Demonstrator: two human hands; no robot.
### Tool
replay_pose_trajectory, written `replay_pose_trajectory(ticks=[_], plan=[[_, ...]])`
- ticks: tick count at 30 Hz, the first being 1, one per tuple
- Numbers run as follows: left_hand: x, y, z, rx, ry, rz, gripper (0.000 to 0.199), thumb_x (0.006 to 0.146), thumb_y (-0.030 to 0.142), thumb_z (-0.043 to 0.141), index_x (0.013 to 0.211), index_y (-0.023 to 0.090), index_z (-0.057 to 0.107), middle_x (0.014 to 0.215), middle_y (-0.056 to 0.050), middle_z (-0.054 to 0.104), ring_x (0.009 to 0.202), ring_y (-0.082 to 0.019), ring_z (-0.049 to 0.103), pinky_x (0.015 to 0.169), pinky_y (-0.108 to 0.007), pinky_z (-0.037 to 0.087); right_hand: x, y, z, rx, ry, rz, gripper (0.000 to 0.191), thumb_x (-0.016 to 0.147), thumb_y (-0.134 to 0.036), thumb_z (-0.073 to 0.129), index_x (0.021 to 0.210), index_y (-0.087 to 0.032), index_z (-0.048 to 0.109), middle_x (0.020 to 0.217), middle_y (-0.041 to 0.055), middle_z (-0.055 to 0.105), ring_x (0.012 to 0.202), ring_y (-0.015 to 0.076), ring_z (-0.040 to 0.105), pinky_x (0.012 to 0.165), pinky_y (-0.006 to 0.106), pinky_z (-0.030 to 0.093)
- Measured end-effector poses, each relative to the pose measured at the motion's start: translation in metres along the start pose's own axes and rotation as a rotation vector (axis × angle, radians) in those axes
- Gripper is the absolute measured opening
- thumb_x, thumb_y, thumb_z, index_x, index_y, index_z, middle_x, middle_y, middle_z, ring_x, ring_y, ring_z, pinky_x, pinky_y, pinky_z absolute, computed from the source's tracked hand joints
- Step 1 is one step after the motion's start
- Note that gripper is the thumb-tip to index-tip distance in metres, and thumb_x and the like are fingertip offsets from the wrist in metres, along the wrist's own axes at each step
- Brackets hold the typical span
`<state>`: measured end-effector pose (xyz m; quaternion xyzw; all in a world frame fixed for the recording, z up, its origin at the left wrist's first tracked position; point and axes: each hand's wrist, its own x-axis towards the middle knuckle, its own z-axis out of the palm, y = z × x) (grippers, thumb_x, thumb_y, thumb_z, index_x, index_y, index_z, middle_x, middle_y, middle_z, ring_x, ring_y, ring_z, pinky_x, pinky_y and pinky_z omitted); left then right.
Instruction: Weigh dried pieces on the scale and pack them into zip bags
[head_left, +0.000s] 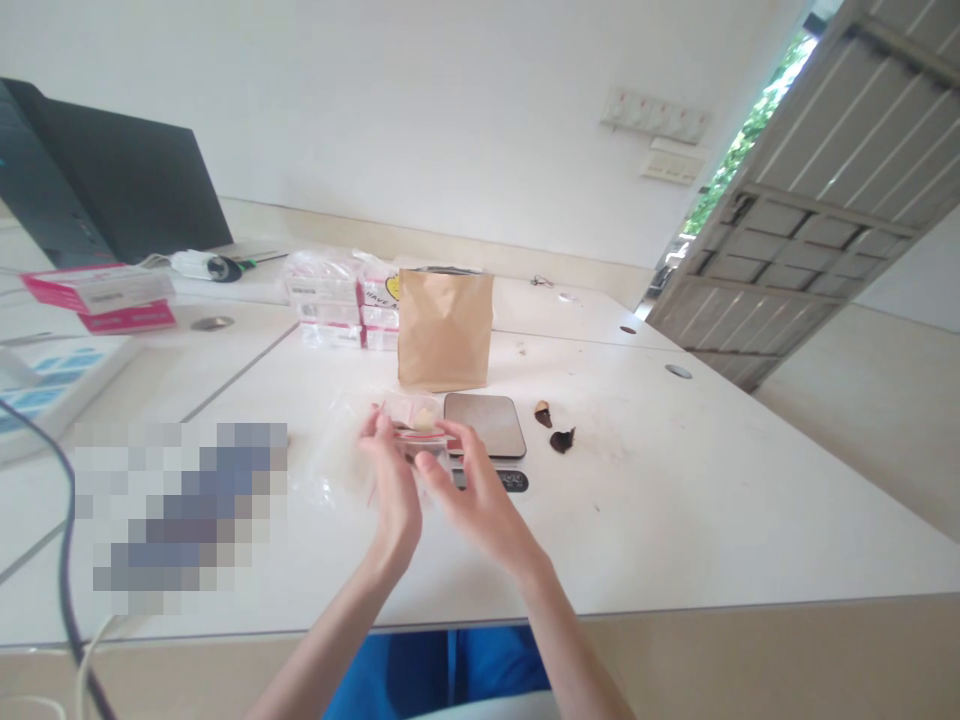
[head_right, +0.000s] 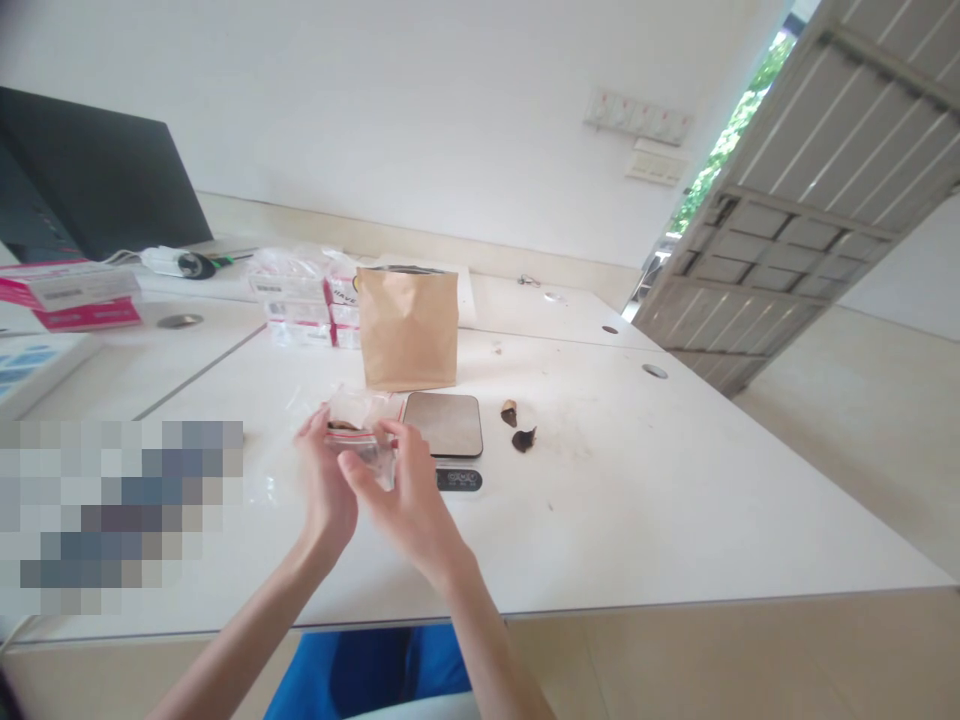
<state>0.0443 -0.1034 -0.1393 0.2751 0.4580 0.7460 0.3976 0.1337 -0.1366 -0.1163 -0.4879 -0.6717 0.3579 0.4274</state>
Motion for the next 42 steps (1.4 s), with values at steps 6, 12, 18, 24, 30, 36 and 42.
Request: replay_pose_trajectory(ticks=[6, 12, 18, 24, 30, 36, 42], plan=[[-0.011, -0.01, 0.0, -0.085, -0.093, -0.048, 0.061, 0.087, 0.063, 0.035, 0.136, 0.028, 0.037, 0.139, -0.009, 0.044, 0.128, -0.023, 0.044, 0.099, -0.035, 0.042, 0.002, 0.0, 0.002, 0.13, 0.163, -0.245, 0.023, 0.094, -0.032, 0.042, 0.096, -0.021, 0.063, 0.101, 0.0063, 0.068, 0.1, 0.0176, 0.062, 0.091, 0.033, 0.047], [0.003, -0.007, -0.021, 0.0, -0.325, -0.016, 0.048, 0.08, 0.046, 0.061, 0.122, 0.024, 0.052, 0.128, -0.009, 0.058, 0.122, -0.026, 0.05, 0.1, -0.04, 0.041, 0.007, 0.022, -0.032, 0.236, 0.3, -0.089, 0.027, 0.091, -0.043, 0.047, 0.095, -0.021, 0.061, 0.095, 0.0039, 0.07, 0.096, 0.019, 0.064, 0.085, 0.03, 0.05], [0.001, -0.007, -0.027, 0.078, -0.342, 0.093, 0.027, 0.079, 0.043, 0.064, 0.091, 0.019, 0.063, 0.095, -0.005, 0.068, 0.092, -0.019, 0.062, 0.083, -0.03, 0.047, 0.002, 0.039, -0.035, 0.072, 0.276, -0.115, 0.029, 0.093, -0.041, 0.043, 0.101, -0.02, 0.061, 0.102, 0.0066, 0.067, 0.099, 0.0188, 0.062, 0.087, 0.031, 0.047], [-0.003, -0.002, -0.027, 0.169, -0.318, 0.135, 0.024, 0.077, 0.043, 0.066, 0.079, 0.019, 0.064, 0.08, -0.004, 0.068, 0.081, -0.02, 0.063, 0.078, -0.031, 0.047, -0.004, 0.045, -0.033, 0.072, 0.331, -0.09, 0.033, 0.092, -0.045, 0.043, 0.092, -0.019, 0.065, 0.091, 0.0075, 0.07, 0.089, 0.0205, 0.065, 0.08, 0.032, 0.049], [0.002, 0.001, -0.03, 0.055, -0.307, 0.092, 0.026, 0.077, 0.044, 0.067, 0.079, 0.018, 0.064, 0.078, -0.003, 0.068, 0.077, -0.016, 0.063, 0.072, -0.026, 0.047, -0.006, 0.055, -0.042, 0.187, 0.485, 0.014, 0.04, 0.086, -0.053, 0.049, 0.084, -0.017, 0.066, 0.08, 0.0076, 0.071, 0.075, 0.021, 0.065, 0.068, 0.031, 0.051], [-0.007, -0.006, -0.033, 0.048, -0.319, -0.005, 0.026, 0.078, 0.044, 0.066, 0.082, 0.019, 0.066, 0.08, -0.003, 0.068, 0.077, -0.015, 0.062, 0.068, -0.023, 0.046, -0.005, 0.062, -0.037, 0.331, 0.627, 0.069, 0.036, 0.079, -0.052, 0.06, 0.08, -0.017, 0.063, 0.072, 0.0045, 0.068, 0.066, 0.0178, 0.061, 0.066, 0.029, 0.049], [-0.011, -0.013, -0.034, 0.059, -0.321, -0.066, 0.027, 0.079, 0.045, 0.063, 0.081, 0.018, 0.068, 0.08, -0.003, 0.068, 0.08, -0.015, 0.061, 0.072, -0.024, 0.046, -0.013, 0.067, -0.035, 0.349, 0.613, 0.127, 0.041, 0.083, -0.054, 0.053, 0.092, -0.016, 0.066, 0.077, 0.0065, 0.07, 0.065, 0.0178, 0.06, 0.067, 0.03, 0.048]])
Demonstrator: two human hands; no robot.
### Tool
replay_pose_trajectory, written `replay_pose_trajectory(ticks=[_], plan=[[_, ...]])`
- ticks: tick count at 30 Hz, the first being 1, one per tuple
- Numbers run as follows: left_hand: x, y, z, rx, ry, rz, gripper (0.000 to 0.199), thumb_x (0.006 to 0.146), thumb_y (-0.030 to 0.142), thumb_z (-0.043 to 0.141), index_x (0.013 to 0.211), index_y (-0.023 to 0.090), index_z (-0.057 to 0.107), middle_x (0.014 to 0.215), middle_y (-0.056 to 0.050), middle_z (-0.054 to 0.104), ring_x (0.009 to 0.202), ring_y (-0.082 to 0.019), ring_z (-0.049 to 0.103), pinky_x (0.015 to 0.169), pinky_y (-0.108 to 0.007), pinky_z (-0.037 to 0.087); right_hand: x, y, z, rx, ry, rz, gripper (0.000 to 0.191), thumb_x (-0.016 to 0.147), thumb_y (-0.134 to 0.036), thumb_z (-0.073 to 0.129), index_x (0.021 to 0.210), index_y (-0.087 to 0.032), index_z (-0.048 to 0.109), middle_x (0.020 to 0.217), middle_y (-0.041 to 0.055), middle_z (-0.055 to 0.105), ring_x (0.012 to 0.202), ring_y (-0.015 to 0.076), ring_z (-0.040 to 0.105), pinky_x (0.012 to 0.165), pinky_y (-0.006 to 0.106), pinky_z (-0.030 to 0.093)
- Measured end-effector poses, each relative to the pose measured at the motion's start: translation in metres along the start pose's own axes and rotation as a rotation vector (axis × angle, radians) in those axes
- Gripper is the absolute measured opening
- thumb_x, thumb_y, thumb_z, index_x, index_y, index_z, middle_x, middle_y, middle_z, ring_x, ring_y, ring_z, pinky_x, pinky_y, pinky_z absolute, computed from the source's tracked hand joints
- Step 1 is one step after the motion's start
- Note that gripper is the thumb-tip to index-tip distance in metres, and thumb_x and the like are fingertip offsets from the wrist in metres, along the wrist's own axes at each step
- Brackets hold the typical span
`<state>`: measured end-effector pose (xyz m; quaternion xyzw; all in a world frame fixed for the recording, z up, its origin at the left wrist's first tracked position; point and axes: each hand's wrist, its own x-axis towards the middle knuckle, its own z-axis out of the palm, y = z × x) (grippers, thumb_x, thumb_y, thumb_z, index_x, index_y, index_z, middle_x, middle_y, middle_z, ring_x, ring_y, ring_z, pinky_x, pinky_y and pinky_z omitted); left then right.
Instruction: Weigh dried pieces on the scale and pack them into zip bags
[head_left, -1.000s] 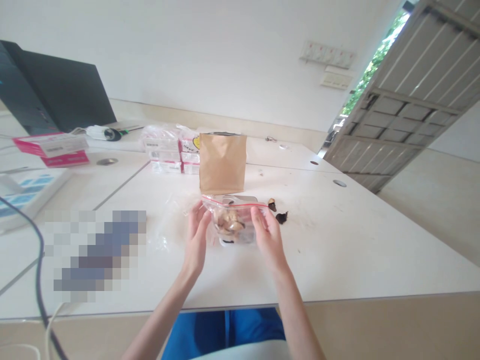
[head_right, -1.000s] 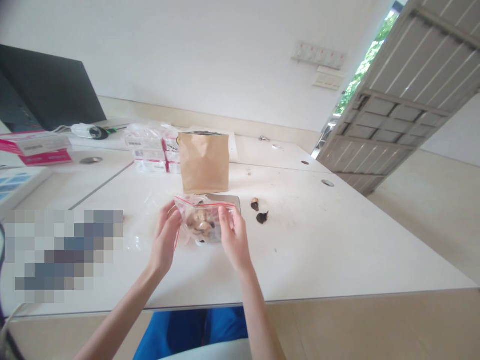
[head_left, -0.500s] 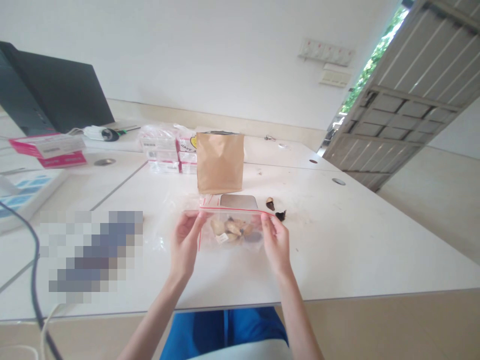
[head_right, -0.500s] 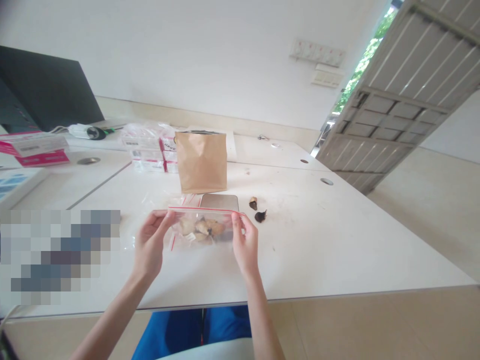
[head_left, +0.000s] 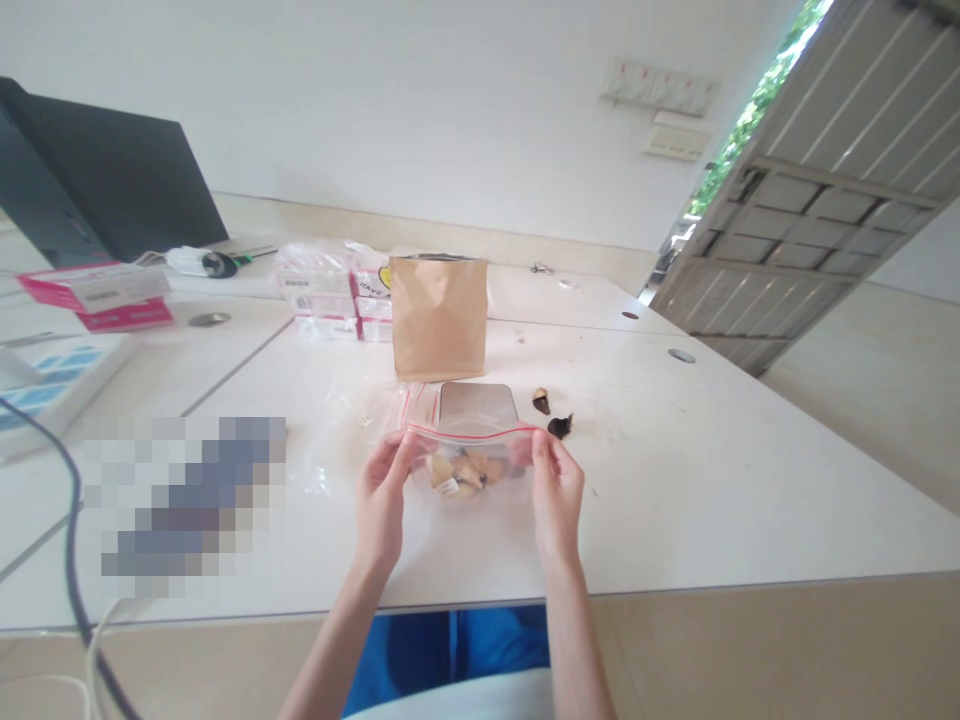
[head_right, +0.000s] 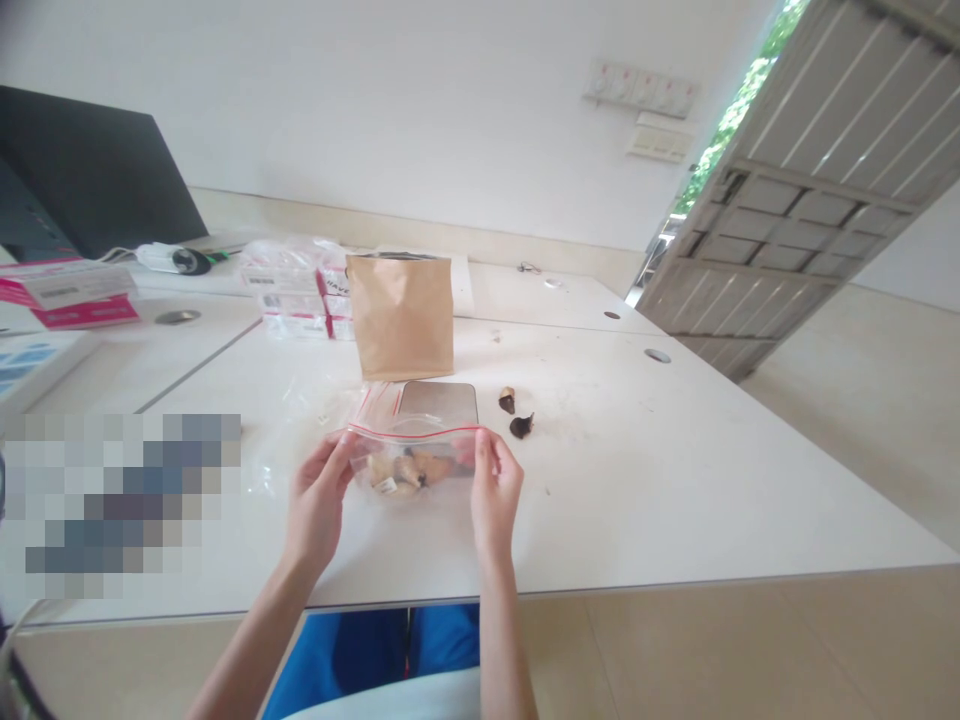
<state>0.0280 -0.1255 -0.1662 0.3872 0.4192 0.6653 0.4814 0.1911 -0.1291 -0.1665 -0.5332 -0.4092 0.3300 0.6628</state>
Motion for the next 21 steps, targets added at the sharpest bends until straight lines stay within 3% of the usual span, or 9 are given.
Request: replay_pose_trajectory(ticks=[5, 13, 16, 21], plan=[[0.002, 0.0, -0.004, 0.073, -0.057, -0.054, 0.033, 0.076, 0.049, 0.066, 0.075, 0.016, 0.067, 0.079, -0.005, 0.068, 0.078, -0.016, 0.061, 0.072, -0.025, 0.046, -0.005, 0.003, -0.007, -0.168, -0.003, -0.042, 0.044, 0.087, -0.056, 0.044, 0.087, -0.016, 0.064, 0.08, 0.0075, 0.069, 0.069, 0.0186, 0.06, 0.068, 0.03, 0.047], [-0.006, -0.002, 0.001, 0.107, 0.109, 0.06, 0.029, 0.076, 0.045, 0.066, 0.074, 0.016, 0.062, 0.076, -0.002, 0.066, 0.075, -0.012, 0.059, 0.067, -0.02, 0.044, -0.01, 0.001, -0.004, -0.336, 0.126, -0.152, 0.042, 0.09, -0.053, 0.038, 0.076, -0.018, 0.057, 0.073, 0.0056, 0.065, 0.069, 0.0174, 0.059, 0.067, 0.028, 0.043], [-0.006, -0.004, 0.0, 0.104, 0.121, 0.065, 0.029, 0.077, 0.045, 0.066, 0.08, 0.017, 0.062, 0.079, -0.002, 0.067, 0.079, -0.013, 0.06, 0.068, -0.021, 0.045, -0.009, 0.002, -0.006, -0.318, 0.078, -0.159, 0.041, 0.09, -0.052, 0.038, 0.078, -0.018, 0.057, 0.074, 0.0052, 0.065, 0.07, 0.0172, 0.059, 0.069, 0.028, 0.043], [-0.004, -0.008, -0.012, 0.107, 0.034, -0.062, 0.034, 0.076, 0.049, 0.065, 0.085, 0.016, 0.065, 0.083, -0.003, 0.067, 0.084, -0.015, 0.061, 0.074, -0.023, 0.047, -0.009, 0.004, -0.015, -0.268, -0.072, -0.099, 0.043, 0.089, -0.054, 0.04, 0.089, -0.017, 0.061, 0.08, 0.0064, 0.066, 0.078, 0.0187, 0.062, 0.071, 0.027, 0.045]])
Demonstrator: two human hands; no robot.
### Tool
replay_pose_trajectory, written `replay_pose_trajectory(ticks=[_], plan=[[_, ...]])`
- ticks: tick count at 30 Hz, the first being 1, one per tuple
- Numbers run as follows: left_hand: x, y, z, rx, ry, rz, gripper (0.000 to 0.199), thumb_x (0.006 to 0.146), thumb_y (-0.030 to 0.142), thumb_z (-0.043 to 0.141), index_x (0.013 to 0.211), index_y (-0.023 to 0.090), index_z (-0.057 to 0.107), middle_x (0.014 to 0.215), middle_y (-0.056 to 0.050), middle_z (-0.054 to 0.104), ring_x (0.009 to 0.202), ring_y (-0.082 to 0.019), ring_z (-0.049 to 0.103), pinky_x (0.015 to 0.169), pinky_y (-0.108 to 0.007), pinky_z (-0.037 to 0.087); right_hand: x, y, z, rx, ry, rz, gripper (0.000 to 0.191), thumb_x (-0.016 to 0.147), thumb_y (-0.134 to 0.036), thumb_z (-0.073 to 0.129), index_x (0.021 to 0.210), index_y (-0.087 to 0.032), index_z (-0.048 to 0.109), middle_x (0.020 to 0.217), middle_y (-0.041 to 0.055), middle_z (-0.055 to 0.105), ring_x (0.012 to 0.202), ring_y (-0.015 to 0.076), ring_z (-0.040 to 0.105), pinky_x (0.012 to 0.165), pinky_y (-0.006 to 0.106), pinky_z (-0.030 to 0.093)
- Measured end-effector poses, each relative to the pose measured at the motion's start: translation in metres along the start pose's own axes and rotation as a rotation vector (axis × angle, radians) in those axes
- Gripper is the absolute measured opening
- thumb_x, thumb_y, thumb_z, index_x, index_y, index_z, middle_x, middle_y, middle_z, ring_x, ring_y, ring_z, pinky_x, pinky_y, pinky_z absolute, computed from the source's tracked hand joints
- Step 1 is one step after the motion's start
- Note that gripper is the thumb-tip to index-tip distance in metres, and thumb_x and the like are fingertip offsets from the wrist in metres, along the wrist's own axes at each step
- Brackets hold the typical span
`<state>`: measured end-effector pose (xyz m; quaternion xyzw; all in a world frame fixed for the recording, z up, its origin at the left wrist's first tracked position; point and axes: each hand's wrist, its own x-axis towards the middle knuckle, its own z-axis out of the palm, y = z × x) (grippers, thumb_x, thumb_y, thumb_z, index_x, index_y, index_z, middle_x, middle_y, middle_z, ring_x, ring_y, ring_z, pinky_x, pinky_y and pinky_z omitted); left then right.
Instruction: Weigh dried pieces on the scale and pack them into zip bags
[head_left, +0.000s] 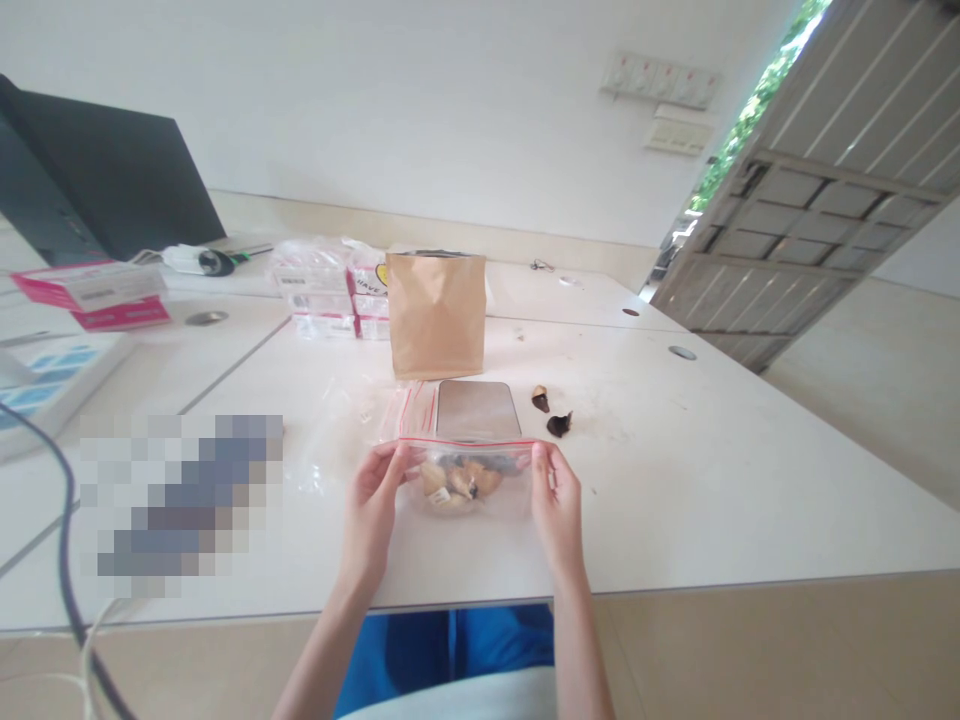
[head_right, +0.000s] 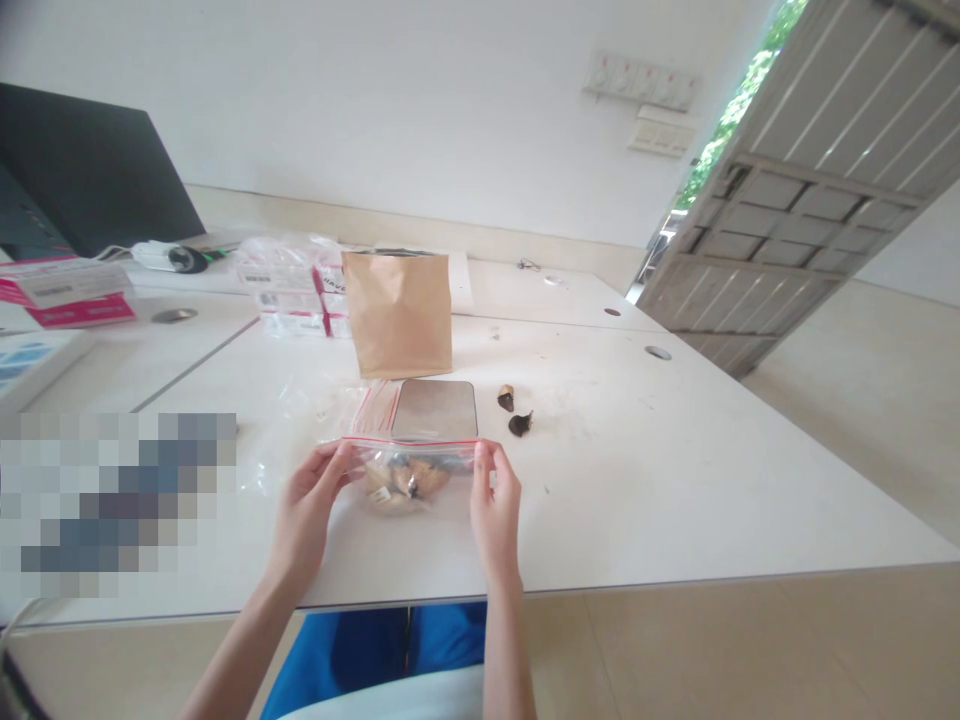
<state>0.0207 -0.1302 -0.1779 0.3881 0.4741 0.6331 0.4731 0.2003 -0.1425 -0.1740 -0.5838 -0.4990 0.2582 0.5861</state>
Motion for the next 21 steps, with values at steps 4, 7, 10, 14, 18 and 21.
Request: replay_pose_trajectory(ticks=[4, 7, 10, 14, 18, 21], plan=[[0.0, -0.002, -0.004, -0.006, 0.003, -0.04, 0.038, 0.075, 0.05, 0.067, 0.09, 0.016, 0.066, 0.086, -0.003, 0.068, 0.085, -0.015, 0.061, 0.075, -0.023, 0.048, -0.004, 0.001, -0.003, 0.045, -0.091, 0.061, 0.043, 0.088, -0.053, 0.045, 0.111, -0.019, 0.06, 0.108, 0.0089, 0.066, 0.096, 0.0201, 0.06, 0.077, 0.028, 0.046], [-0.001, -0.002, -0.004, 0.003, 0.0, -0.023, 0.035, 0.074, 0.049, 0.068, 0.086, 0.016, 0.066, 0.085, -0.003, 0.068, 0.085, -0.015, 0.06, 0.078, -0.023, 0.047, -0.004, 0.002, -0.003, 0.098, -0.044, 0.099, 0.041, 0.084, -0.052, 0.052, 0.106, -0.018, 0.062, 0.109, 0.0099, 0.067, 0.096, 0.0211, 0.061, 0.082, 0.03, 0.046], [-0.002, -0.001, -0.004, 0.008, 0.014, -0.004, 0.033, 0.072, 0.048, 0.07, 0.084, 0.017, 0.067, 0.083, -0.002, 0.068, 0.084, -0.014, 0.06, 0.078, -0.022, 0.047, -0.002, 0.004, -0.003, 0.142, 0.004, 0.126, 0.038, 0.079, -0.051, 0.059, 0.094, -0.016, 0.064, 0.095, 0.0096, 0.07, 0.09, 0.0219, 0.063, 0.082, 0.033, 0.047], [-0.002, 0.0, -0.007, 0.044, 0.059, 0.013, 0.034, 0.07, 0.047, 0.072, 0.085, 0.018, 0.068, 0.086, -0.003, 0.07, 0.084, -0.015, 0.061, 0.076, -0.023, 0.047, 0.001, 0.011, -0.007, 0.17, 0.007, 0.147, 0.036, 0.077, -0.05, 0.062, 0.091, -0.017, 0.067, 0.094, 0.0091, 0.071, 0.089, 0.0224, 0.064, 0.083, 0.034, 0.046], [-0.002, 0.003, -0.01, 0.155, 0.081, 0.043, 0.035, 0.07, 0.048, 0.071, 0.087, 0.018, 0.069, 0.087, -0.004, 0.071, 0.083, -0.016, 0.062, 0.077, -0.025, 0.047, 0.001, 0.014, -0.013, 0.128, 0.037, 0.149, 0.035, 0.075, -0.05, 0.064, 0.087, -0.017, 0.069, 0.091, 0.0086, 0.071, 0.087, 0.0226, 0.063, 0.082, 0.035, 0.045], [-0.003, 0.004, -0.009, 0.174, 0.086, 0.052, 0.035, 0.07, 0.048, 0.071, 0.087, 0.018, 0.068, 0.087, -0.005, 0.072, 0.085, -0.017, 0.063, 0.078, -0.025, 0.047, -0.001, 0.011, -0.014, 0.036, 0.078, 0.088, 0.033, 0.076, -0.049, 0.062, 0.082, -0.017, 0.069, 0.085, 0.0078, 0.07, 0.082, 0.0216, 0.061, 0.076, 0.033, 0.044]])
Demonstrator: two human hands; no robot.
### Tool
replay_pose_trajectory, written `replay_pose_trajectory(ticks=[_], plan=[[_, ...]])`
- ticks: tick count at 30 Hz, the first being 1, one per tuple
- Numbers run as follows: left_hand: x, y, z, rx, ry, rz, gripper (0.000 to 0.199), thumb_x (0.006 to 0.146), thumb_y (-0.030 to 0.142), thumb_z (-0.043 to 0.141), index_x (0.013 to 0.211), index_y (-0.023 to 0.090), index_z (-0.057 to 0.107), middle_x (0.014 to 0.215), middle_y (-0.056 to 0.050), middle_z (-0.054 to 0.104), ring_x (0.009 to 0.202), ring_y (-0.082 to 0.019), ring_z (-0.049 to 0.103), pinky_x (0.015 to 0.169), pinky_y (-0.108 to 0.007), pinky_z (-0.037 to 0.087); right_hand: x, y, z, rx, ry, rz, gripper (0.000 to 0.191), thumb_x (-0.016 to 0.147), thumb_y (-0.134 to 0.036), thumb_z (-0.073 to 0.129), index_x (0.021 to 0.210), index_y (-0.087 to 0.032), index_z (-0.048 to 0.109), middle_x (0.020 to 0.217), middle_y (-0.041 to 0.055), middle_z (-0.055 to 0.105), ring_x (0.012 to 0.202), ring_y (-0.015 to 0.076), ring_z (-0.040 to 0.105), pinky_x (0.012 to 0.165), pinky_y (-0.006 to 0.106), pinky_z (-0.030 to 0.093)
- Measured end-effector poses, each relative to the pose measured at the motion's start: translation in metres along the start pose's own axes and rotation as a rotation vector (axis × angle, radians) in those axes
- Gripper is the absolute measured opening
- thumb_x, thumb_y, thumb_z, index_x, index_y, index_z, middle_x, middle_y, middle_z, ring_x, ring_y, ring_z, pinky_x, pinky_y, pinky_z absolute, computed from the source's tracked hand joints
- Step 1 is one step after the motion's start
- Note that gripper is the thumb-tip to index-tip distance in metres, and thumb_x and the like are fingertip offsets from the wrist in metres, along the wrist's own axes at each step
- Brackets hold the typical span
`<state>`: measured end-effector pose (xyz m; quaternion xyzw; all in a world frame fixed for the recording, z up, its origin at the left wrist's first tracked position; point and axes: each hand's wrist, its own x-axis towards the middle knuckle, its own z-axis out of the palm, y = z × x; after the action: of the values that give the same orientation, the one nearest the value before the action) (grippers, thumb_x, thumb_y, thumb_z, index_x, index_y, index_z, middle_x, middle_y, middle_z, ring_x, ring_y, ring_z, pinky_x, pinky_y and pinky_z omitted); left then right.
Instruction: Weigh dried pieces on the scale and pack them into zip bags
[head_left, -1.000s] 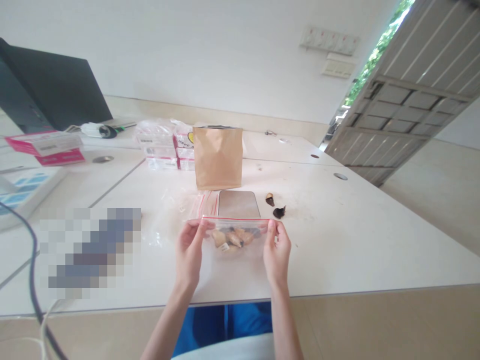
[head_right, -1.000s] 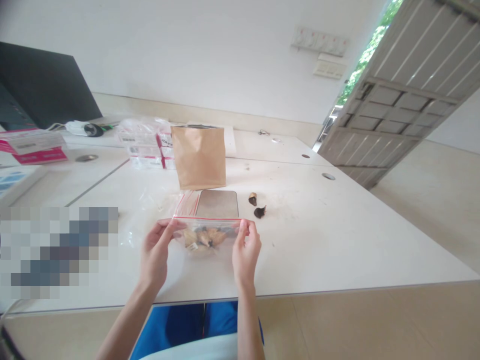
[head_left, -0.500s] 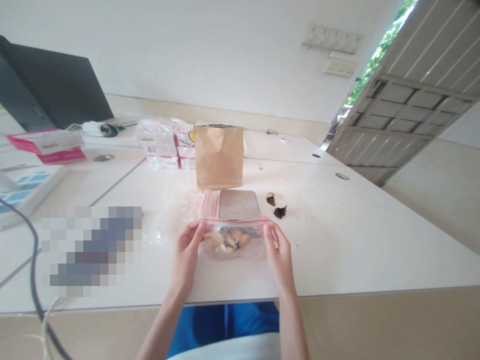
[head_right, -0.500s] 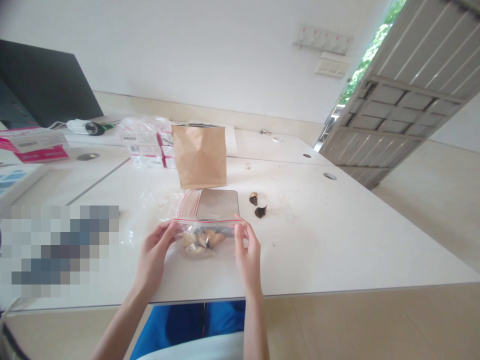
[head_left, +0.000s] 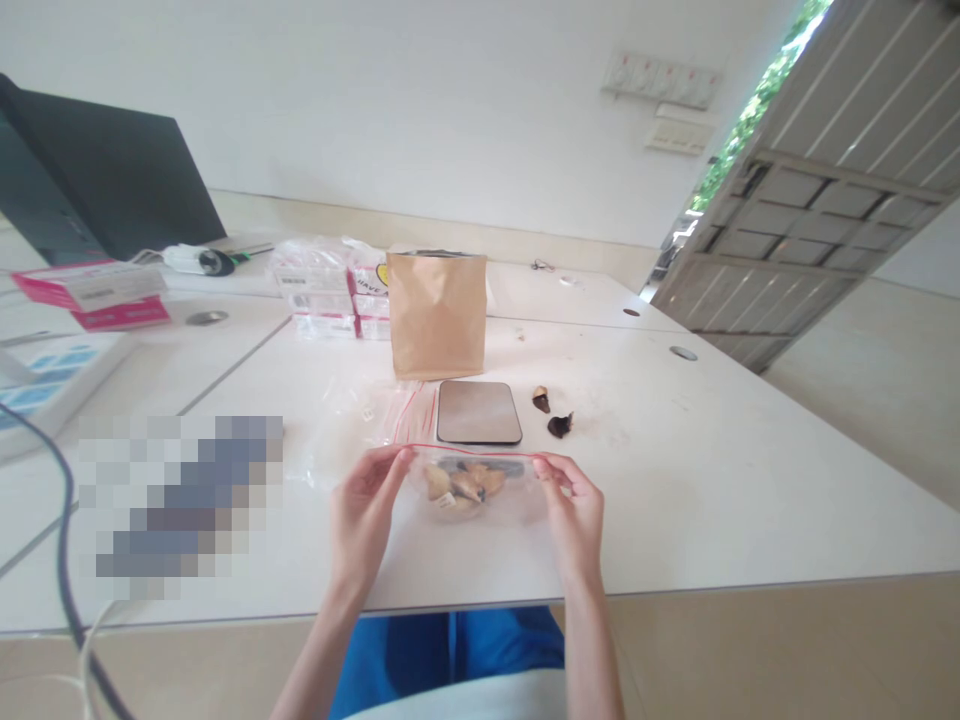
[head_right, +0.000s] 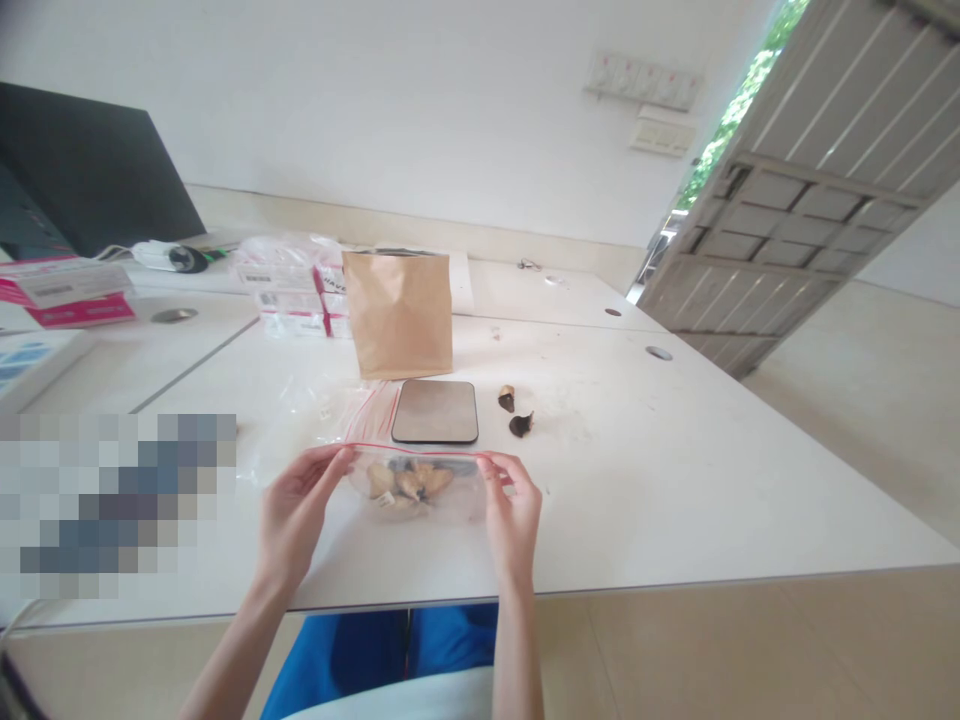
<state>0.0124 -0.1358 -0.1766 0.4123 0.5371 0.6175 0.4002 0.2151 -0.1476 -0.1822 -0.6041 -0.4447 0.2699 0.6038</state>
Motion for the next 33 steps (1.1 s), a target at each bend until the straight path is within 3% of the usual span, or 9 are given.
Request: replay_pose_trajectory(ticks=[5, 8, 13, 19, 27, 33], plan=[[-0.003, 0.002, 0.005, 0.0, -0.023, 0.038, 0.035, 0.073, 0.05, 0.068, 0.084, 0.017, 0.066, 0.079, -0.003, 0.068, 0.072, -0.014, 0.06, 0.068, -0.024, 0.047, -0.004, -0.005, 0.003, -0.062, 0.103, -0.056, 0.03, 0.077, -0.046, 0.059, 0.076, -0.017, 0.065, 0.079, 0.0063, 0.067, 0.074, 0.0194, 0.058, 0.07, 0.031, 0.044], [-0.002, 0.002, 0.007, 0.008, -0.063, 0.068, 0.035, 0.074, 0.051, 0.066, 0.082, 0.017, 0.063, 0.076, -0.003, 0.066, 0.069, -0.014, 0.058, 0.064, -0.024, 0.047, -0.004, -0.004, 0.003, 0.058, 0.032, 0.01, 0.03, 0.077, -0.047, 0.061, 0.081, -0.018, 0.063, 0.084, 0.0057, 0.067, 0.08, 0.0198, 0.06, 0.074, 0.031, 0.045], [-0.001, -0.007, 0.007, -0.053, -0.144, 0.044, 0.034, 0.082, 0.049, 0.057, 0.091, 0.018, 0.064, 0.087, -0.004, 0.066, 0.079, -0.015, 0.058, 0.074, -0.025, 0.046, -0.005, -0.006, 0.007, 0.201, -0.015, 0.027, 0.029, 0.08, -0.046, 0.059, 0.087, -0.018, 0.06, 0.085, 0.0046, 0.067, 0.084, 0.0188, 0.062, 0.081, 0.032, 0.046], [-0.006, -0.01, 0.016, -0.18, -0.171, -0.013, 0.026, 0.075, 0.041, 0.068, 0.089, 0.019, 0.065, 0.087, -0.003, 0.066, 0.084, -0.015, 0.06, 0.075, -0.023, 0.046, -0.009, -0.007, 0.015, 0.239, -0.082, 0.045, 0.038, 0.078, -0.042, 0.065, 0.108, -0.02, 0.056, 0.09, 0.0037, 0.066, 0.09, 0.019, 0.061, 0.085, 0.033, 0.046], [-0.008, -0.002, 0.013, -0.072, -0.13, 0.033, 0.029, 0.07, 0.044, 0.071, 0.081, 0.017, 0.066, 0.083, -0.006, 0.07, 0.081, -0.019, 0.064, 0.073, -0.028, 0.05, -0.006, -0.01, 0.004, 0.277, -0.195, 0.075, 0.023, 0.078, -0.04, 0.067, 0.087, -0.019, 0.061, 0.088, 0.0055, 0.071, 0.089, 0.0192, 0.064, 0.085, 0.032, 0.045], [-0.002, 0.001, 0.0, 0.092, -0.248, 0.156, 0.023, 0.076, 0.042, 0.067, 0.077, 0.018, 0.067, 0.094, -0.008, 0.071, 0.089, -0.021, 0.064, 0.077, -0.029, 0.048, -0.002, -0.012, -0.013, 0.166, -0.212, 0.062, 0.023, 0.076, -0.041, 0.069, 0.083, -0.019, 0.065, 0.096, 0.0072, 0.072, 0.091, 0.0211, 0.064, 0.085, 0.034, 0.045]])
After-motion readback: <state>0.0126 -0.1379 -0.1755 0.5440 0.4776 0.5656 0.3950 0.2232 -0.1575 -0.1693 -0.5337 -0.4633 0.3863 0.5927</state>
